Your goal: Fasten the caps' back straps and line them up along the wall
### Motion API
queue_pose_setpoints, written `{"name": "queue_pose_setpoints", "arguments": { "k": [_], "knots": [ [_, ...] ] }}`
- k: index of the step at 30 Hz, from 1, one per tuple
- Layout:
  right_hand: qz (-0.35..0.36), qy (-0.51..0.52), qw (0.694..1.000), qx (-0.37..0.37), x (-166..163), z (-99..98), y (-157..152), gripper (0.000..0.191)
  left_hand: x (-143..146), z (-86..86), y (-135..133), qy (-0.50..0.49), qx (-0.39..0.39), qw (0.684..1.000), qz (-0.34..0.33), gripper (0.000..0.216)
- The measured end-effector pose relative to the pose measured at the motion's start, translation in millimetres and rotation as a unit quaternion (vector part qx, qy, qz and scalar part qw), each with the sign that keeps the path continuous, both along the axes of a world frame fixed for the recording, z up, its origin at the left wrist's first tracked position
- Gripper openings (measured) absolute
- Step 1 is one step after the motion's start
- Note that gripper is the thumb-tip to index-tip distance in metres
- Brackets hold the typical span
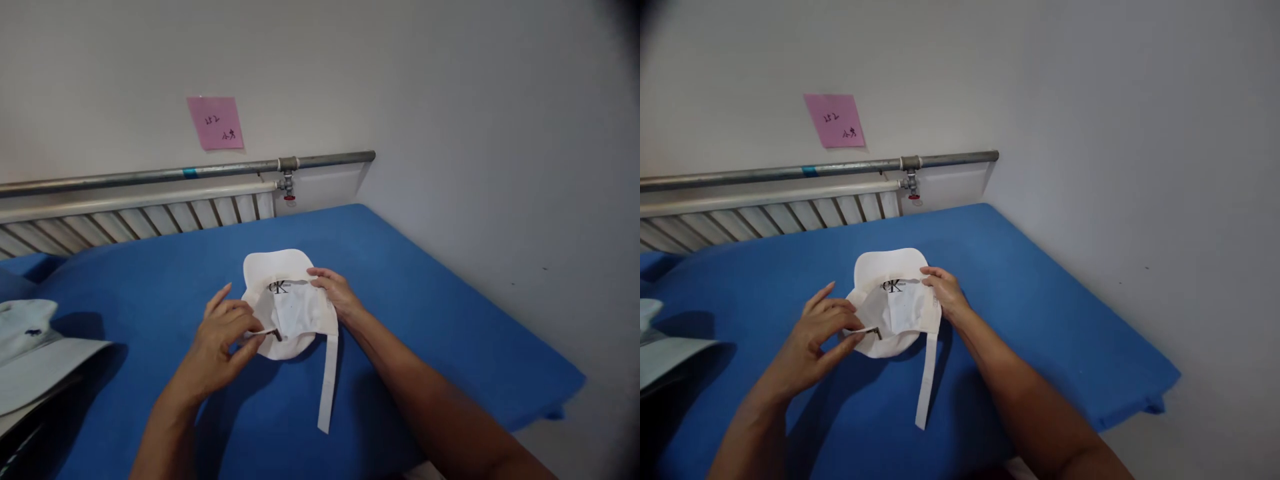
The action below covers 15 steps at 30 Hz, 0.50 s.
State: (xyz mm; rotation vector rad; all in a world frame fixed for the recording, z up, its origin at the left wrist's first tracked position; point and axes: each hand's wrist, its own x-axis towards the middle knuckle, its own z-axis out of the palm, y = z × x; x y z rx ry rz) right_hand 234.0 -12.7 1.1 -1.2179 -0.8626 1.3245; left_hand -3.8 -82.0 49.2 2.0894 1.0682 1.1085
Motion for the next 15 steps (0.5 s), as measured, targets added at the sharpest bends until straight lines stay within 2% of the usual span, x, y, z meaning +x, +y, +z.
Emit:
{"name": "queue_pose_setpoints", "arguments": {
  "k": [3,5,6,7,9,12,15],
  "knots": [
    [-0.025,-0.025,0.999,0.026,2.8,11.8,-4.6,0.024,-8.2,-5.2,3.0,-0.045,-0.007,0.999,0.017,0.005],
    [-0.057,-0.076,0.99,0.105,11.4,22.4,-16.9,0.022,-14.7,-9.0,4.5,-0.091,-0.021,0.994,0.052,0.01],
    [-0.073,-0.134,0.97,0.188,17.7,26.5,-25.4,0.021,-17.8,-10.7,5.1,-0.111,-0.032,0.991,0.069,0.014],
    [-0.081,-0.199,0.938,0.273,24.9,28.9,-34.7,0.018,-20.4,-12.3,5.6,-0.123,-0.048,0.988,0.079,0.018],
    [-0.064,-0.319,0.863,0.387,39.8,27.5,-53.5,0.025,-24.4,-14.9,6.3,-0.129,-0.089,0.984,0.08,0.022],
    [0.027,-0.437,0.771,0.463,55.3,15.2,-76.9,0.04,-26.3,-18.0,7.4,-0.133,-0.142,0.979,0.054,0.021],
    [0.05,-0.484,0.713,0.505,56.2,11.1,-93.8,0.045,-23.5,-18.8,9.5,-0.138,-0.161,0.977,0.031,0.021]
  ]
}}
